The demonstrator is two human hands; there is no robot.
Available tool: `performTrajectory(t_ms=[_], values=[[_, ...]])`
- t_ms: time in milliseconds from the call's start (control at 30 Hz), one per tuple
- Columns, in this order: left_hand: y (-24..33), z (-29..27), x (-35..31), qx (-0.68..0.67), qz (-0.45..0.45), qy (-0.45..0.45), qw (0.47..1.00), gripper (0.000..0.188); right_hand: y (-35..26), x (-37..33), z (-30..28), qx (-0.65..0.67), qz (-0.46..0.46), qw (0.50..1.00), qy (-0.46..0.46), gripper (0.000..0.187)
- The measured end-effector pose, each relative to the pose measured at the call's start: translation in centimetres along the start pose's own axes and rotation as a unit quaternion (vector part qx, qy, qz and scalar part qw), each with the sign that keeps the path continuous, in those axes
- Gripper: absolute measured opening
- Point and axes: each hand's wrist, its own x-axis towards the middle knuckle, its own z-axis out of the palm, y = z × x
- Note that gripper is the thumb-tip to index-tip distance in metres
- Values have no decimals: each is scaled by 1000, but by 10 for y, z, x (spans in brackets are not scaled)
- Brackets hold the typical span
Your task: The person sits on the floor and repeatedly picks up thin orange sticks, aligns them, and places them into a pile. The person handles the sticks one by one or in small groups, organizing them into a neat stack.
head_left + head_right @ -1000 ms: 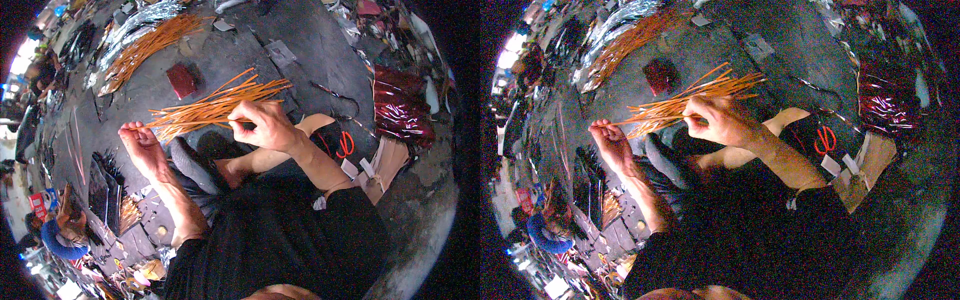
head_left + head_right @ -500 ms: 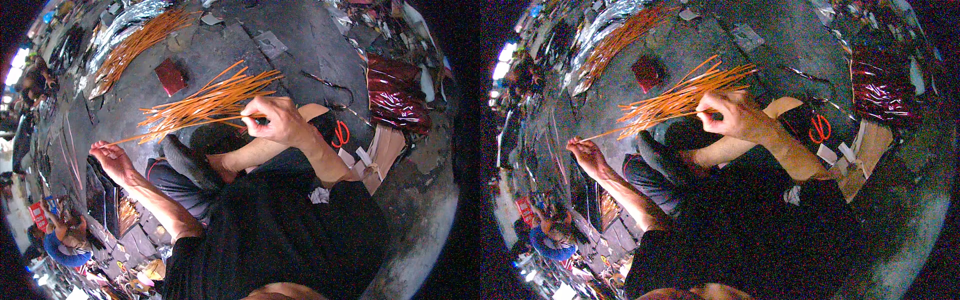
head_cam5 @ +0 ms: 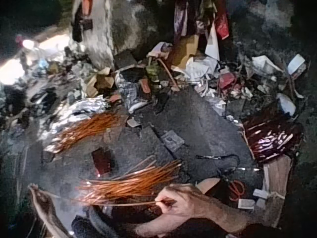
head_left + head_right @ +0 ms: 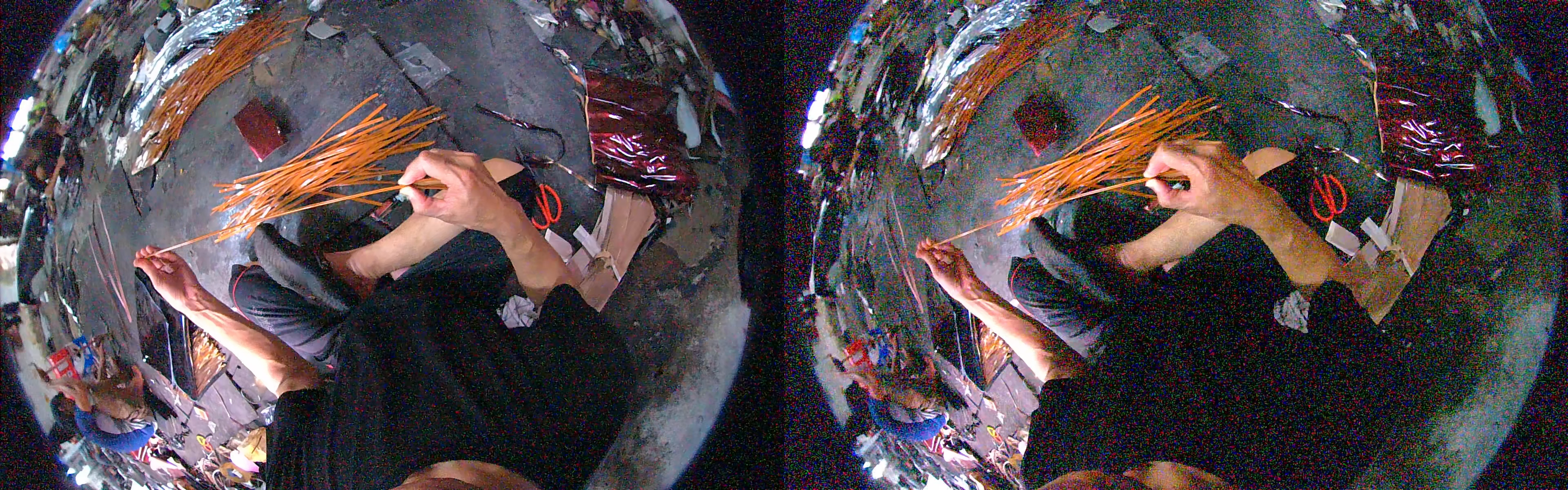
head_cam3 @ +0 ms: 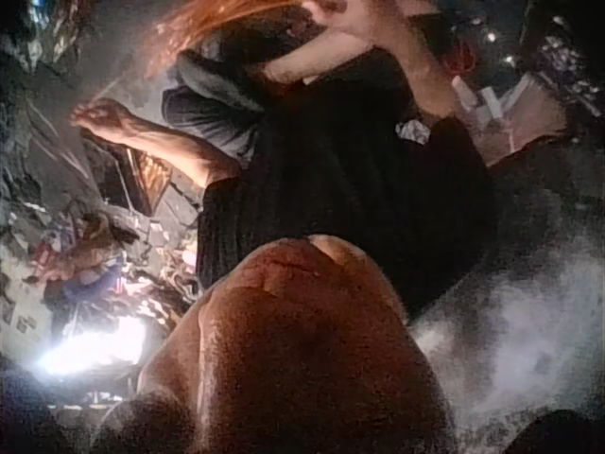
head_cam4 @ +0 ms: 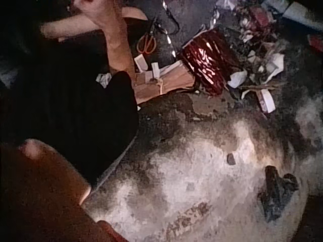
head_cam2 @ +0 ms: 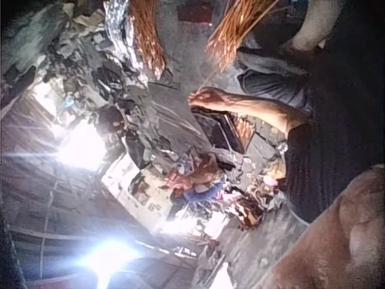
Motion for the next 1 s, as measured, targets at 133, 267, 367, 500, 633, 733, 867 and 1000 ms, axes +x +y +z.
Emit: performTrajectory(t_ms=[133,267,367,500,633,733,867,1000], values=[[-4,-8,2,18,28,79,996,21,-1,-3,-9,15,51,999,-11,17],[-16,-19,11,104,0,69,992,24,8,-12,-18,1,65,998,-14,14],[-20,-47,14,237,-6,56,970,35,35,-12,-16,-37,68,997,7,16],[-54,-98,16,250,-128,112,953,68,89,-8,-42,44,202,978,-12,24],[-83,-61,-8,344,-189,145,908,64,197,-86,-98,-130,430,888,97,31],[-70,-63,-32,422,-192,136,876,56,281,-159,-95,-464,428,760,153,40],[-80,-94,-13,403,-215,93,884,55,306,-224,-117,-501,511,690,112,27],[-122,-24,-13,454,-209,56,864,52,289,-240,-143,-405,525,747,42,14]])
